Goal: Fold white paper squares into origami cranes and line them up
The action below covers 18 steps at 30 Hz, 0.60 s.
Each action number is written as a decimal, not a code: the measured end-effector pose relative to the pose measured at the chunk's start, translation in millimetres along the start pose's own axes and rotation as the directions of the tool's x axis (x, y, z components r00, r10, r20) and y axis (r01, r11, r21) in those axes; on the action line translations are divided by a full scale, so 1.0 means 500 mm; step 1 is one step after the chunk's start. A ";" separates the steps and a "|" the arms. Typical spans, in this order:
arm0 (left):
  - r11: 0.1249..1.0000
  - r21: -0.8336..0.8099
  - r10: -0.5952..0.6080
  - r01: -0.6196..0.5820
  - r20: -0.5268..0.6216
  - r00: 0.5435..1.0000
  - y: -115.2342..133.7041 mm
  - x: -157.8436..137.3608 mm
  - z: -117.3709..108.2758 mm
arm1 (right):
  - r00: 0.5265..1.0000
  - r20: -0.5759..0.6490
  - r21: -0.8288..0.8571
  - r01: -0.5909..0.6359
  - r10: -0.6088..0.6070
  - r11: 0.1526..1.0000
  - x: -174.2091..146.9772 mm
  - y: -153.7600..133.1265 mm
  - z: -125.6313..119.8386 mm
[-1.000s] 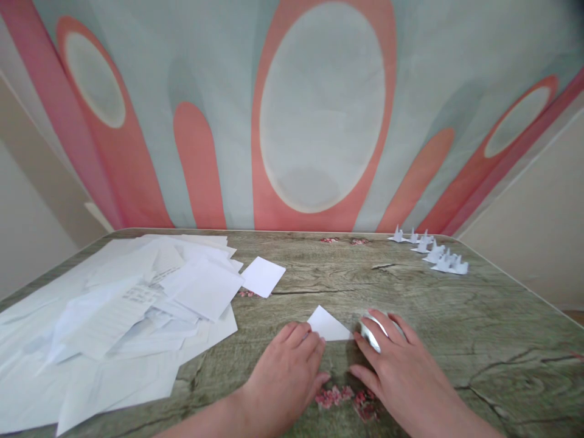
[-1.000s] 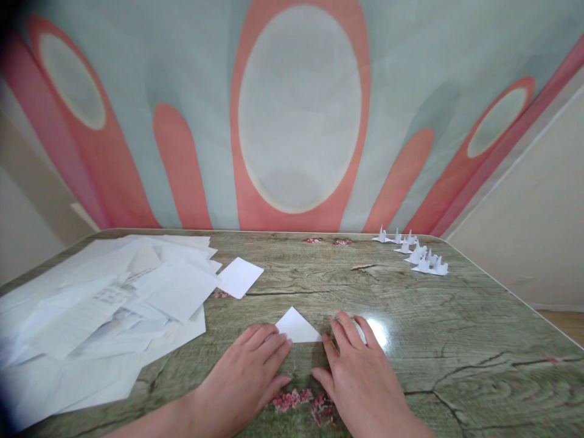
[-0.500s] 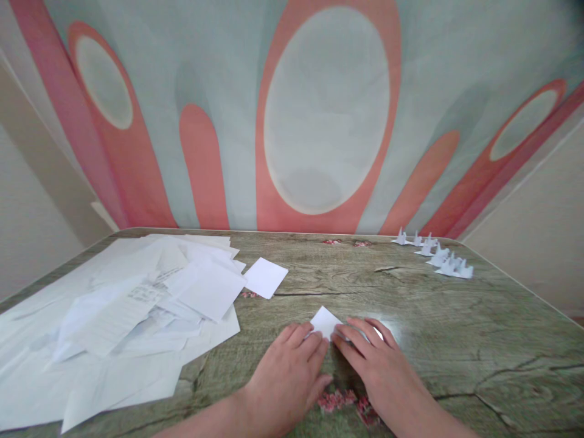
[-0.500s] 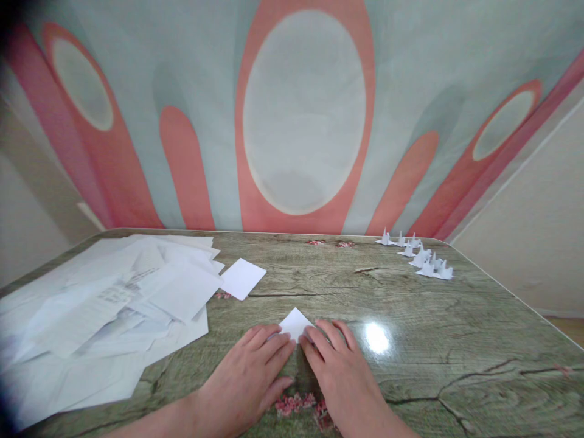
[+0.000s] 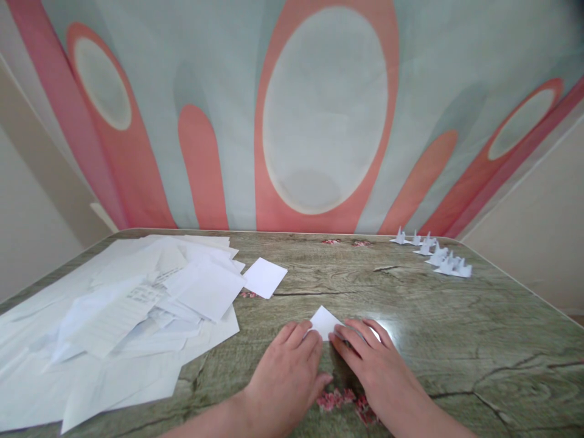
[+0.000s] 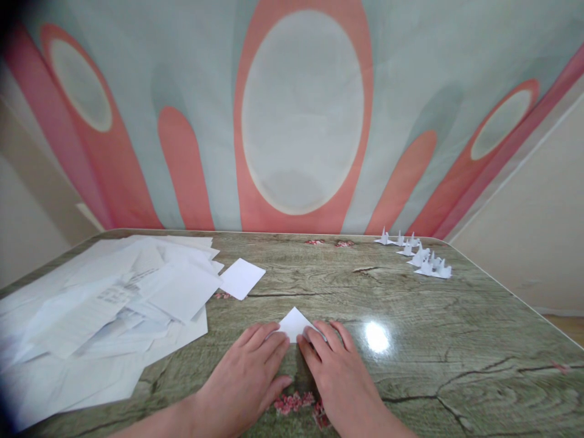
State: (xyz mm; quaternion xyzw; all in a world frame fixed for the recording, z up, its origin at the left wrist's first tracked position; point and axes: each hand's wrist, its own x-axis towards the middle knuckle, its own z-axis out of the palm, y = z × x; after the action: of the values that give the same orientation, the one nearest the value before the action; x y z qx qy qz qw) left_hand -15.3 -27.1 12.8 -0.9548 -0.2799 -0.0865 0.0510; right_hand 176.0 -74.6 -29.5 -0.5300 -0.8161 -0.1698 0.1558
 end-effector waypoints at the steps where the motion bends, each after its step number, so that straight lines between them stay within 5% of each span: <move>1: 0.999 0.032 -0.002 0.003 -0.009 1.000 0.002 -0.001 0.002 | 1.000 0.001 0.006 -0.003 0.003 1.000 -0.001 0.000 0.000; 7: 0.970 0.232 -0.059 0.078 -0.087 0.994 0.015 -0.013 0.008 | 1.000 0.004 0.005 -0.008 0.008 1.000 -0.003 0.003 0.002; 18: 0.948 0.301 -0.086 0.103 -0.068 0.994 0.020 -0.017 0.016 | 1.000 -0.008 -0.011 0.014 -0.014 1.000 -0.005 -0.003 0.001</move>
State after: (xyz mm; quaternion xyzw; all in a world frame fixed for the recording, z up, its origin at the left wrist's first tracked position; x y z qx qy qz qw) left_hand -15.8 -38.6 3.1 -0.9183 -0.3339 -0.0708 0.2006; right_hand 175.8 -76.9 -31.3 -0.5246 -0.8180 -0.1778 0.1551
